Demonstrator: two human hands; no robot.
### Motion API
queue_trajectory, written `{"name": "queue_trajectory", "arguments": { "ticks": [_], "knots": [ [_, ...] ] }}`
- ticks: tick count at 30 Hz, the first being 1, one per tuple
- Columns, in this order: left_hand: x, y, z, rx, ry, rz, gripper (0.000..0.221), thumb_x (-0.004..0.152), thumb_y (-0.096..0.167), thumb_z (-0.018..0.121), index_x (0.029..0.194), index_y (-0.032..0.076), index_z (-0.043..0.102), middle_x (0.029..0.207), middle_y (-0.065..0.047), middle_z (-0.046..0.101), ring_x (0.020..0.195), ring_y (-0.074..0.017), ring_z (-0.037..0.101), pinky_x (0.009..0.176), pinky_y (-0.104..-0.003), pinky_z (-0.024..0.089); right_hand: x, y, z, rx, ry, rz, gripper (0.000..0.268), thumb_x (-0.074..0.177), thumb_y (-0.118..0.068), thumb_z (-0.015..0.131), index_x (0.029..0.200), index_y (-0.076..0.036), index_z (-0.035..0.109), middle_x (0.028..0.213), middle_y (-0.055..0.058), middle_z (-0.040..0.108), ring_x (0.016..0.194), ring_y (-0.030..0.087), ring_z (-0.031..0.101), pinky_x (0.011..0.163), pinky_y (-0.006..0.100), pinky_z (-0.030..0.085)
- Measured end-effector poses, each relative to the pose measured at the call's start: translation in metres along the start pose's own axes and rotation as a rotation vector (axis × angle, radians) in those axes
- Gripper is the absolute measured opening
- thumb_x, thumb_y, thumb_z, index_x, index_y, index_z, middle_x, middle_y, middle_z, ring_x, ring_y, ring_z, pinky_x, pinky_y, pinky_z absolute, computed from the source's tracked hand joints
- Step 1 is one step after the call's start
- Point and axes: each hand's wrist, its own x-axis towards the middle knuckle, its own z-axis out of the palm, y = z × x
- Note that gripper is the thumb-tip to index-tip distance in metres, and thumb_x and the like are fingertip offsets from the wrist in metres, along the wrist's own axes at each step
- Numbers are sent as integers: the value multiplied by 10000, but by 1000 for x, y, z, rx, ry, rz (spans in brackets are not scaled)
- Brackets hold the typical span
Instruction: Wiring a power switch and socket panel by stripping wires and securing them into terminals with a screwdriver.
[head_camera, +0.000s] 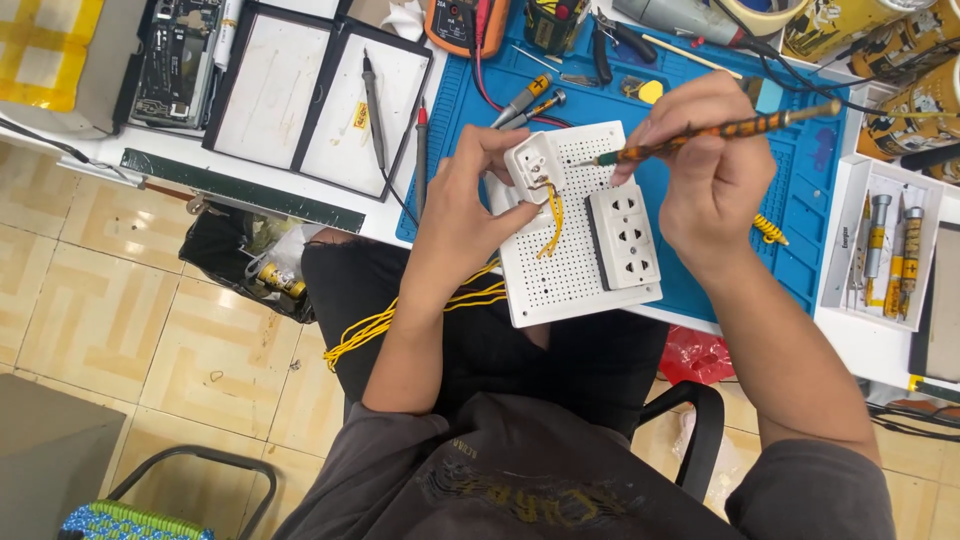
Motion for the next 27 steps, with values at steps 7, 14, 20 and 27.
{"name": "queue_trajectory", "arguments": {
  "ticks": [7, 14, 20, 27],
  "knots": [
    [-1, 2, -1, -1, -8, 2, 553, 997, 153, 843, 1422, 193, 492, 1412, -11, 717, 1072, -141, 711, 986, -382, 446, -10, 8, -3, -125, -20, -59, 345, 1264, -305, 491, 1196, 22, 578, 1074, 216, 655, 997, 330, 699, 874, 418, 604],
    [0, 2, -1, 12, -5, 11, 547, 989, 176, 860, 1401, 178, 501, 1364, 3, 725, 1055, -141, 722, 976, -380, 432, -13, 11, -2, -139, -81, -20, 341, 1263, -283, 489, 1204, 37, 594, 1098, 232, 673, 1004, 340, 709, 868, 423, 592],
    [0, 3, -1, 17, -7, 8, 548, 988, 165, 861, 1401, 178, 501, 1351, 5, 721, 1049, -139, 714, 989, -380, 429, -12, 11, -1, -160, -103, -23, 348, 1259, -281, 493, 1195, 37, 619, 1119, 233, 677, 1025, 339, 699, 884, 427, 585],
    [1, -2, 0, 35, -6, -1, 564, 983, 180, 872, 1398, 179, 490, 1366, 18, 718, 1044, -140, 721, 1001, -392, 436, -13, -5, -8, -30, -128, 42, 565, 1223, -52, 685, 1696, -44, 377, 1212, 267, 709, 1147, 385, 790, 1019, 456, 709]
  ]
}}
